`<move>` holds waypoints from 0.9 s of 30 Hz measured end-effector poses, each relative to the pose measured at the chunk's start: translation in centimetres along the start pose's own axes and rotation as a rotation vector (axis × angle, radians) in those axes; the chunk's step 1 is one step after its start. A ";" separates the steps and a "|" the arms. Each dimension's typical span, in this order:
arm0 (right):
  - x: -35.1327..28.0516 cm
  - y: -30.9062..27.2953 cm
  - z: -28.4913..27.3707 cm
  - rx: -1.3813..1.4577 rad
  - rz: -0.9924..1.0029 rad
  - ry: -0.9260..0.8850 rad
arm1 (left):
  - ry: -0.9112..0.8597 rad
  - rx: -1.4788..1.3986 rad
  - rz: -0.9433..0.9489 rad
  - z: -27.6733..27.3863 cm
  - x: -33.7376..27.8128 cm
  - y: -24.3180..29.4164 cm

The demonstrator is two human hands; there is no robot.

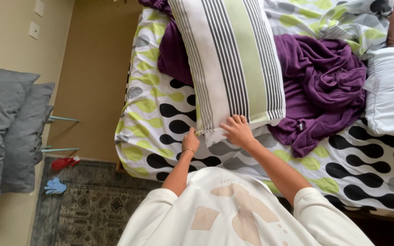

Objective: The person inserts a pillow into a patterned pillowcase on a bed. They repeatedly open the case, insert the pillow, and adjust the fabric to fit the corners, flipping the pillowcase over to align the patterned and striped sides.

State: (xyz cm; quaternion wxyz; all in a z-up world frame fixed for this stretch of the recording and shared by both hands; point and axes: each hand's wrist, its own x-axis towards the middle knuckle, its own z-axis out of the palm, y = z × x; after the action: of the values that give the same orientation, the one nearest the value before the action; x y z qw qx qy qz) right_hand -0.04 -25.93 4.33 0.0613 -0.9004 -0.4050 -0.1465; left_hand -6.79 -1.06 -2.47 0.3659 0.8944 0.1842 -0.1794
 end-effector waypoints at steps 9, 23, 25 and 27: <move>2.5 2.7 1.0 -0.198 0.048 0.077 | 0.134 -0.124 0.167 -1.3 -0.4 2.4; 5.3 4.7 0.3 0.052 0.159 -0.023 | 0.166 -0.128 0.159 -3.5 -0.3 3.5; 4.2 4.7 -1.2 0.122 0.030 -0.057 | 0.220 -0.103 0.102 -3.8 0.3 2.3; 2.5 5.3 -2.4 0.245 -0.027 0.131 | 0.259 0.008 0.137 -3.8 1.0 1.7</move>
State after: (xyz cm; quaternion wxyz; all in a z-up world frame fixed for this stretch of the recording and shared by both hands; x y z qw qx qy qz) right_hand 5.00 -28.17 7.42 0.1951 -0.8690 -0.4273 -0.1555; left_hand -4.40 0.72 0.64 0.3467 0.9221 0.1675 -0.0378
